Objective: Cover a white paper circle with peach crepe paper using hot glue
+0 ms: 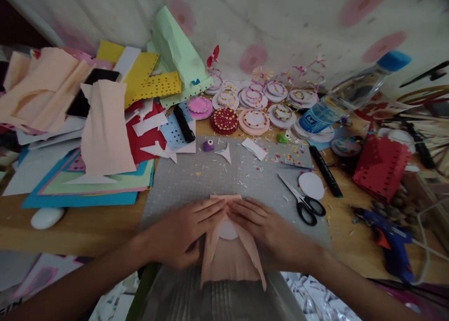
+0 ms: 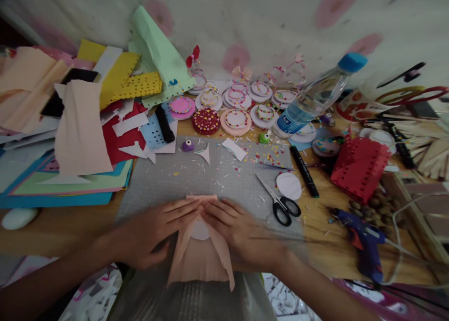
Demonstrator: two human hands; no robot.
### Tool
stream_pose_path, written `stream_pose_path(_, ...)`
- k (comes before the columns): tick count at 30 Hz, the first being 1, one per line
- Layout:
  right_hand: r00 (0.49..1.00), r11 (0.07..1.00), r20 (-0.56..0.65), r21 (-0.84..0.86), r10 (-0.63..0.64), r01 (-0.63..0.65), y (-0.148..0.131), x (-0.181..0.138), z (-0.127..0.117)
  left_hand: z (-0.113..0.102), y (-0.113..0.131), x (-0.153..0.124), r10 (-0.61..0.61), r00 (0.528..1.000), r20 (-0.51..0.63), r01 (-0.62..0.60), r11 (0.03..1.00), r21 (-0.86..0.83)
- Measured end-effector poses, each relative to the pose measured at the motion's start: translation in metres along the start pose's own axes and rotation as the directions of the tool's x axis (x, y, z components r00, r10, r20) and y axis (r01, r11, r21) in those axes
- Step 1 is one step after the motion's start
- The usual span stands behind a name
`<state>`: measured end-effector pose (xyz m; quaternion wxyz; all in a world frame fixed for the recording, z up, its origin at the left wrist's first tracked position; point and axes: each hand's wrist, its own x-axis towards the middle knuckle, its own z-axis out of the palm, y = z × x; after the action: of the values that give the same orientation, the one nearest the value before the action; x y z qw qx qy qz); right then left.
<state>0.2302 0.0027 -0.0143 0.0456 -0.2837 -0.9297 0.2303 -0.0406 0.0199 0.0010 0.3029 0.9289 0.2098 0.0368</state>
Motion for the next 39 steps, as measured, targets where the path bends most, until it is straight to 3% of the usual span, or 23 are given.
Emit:
stream_pose_path(4,0.999,0.994,-0.050,-0.110,-0.021,0.015,-0.002,-0.006,0.010,0.002,-0.004,-0.005,0.044,0.998,0.037,-0.045,0.999,0.024)
stream_pose_path(9,0.993,0.987,-0.116,-0.163,-0.018,-0.001,-0.019,-0.033,0.040,0.028,-0.003,-0.012,0.100,0.992,0.074,-0.107,0.990,0.096)
stream_pose_path(13,0.979,0.990,-0.199,-0.132,0.031,-0.058,-0.033,-0.053,0.057,0.046,0.004,-0.013,0.090,0.996,-0.023,-0.083,0.976,0.203)
stream_pose_path(18,0.984,0.994,-0.168,-0.083,0.059,-0.074,-0.044,-0.058,0.059,0.051,0.014,-0.011,0.064,0.993,-0.100,-0.033,0.956,0.290)
stream_pose_path(21,0.985,0.987,-0.160,-0.135,0.068,-0.091,-0.047,-0.057,0.062,0.053,0.017,-0.010,0.068,0.985,-0.159,-0.006,0.933,0.360)
stream_pose_path(26,0.955,0.954,-0.297,-0.282,0.016,-0.104,-0.045,-0.050,0.074,0.055,0.016,-0.008,0.120,0.965,-0.233,-0.016,0.915,0.403)
stream_pose_path(33,0.867,0.988,-0.497,-0.116,0.028,-0.098,-0.044,-0.040,0.068,0.050,0.007,-0.008,0.182,0.943,-0.278,-0.097,0.951,0.295)
stream_pose_path(39,0.828,0.996,-0.554,0.053,0.088,-0.070,-0.037,-0.032,0.057,0.054,0.002,-0.007,0.207,0.917,-0.342,-0.120,0.958,0.259)
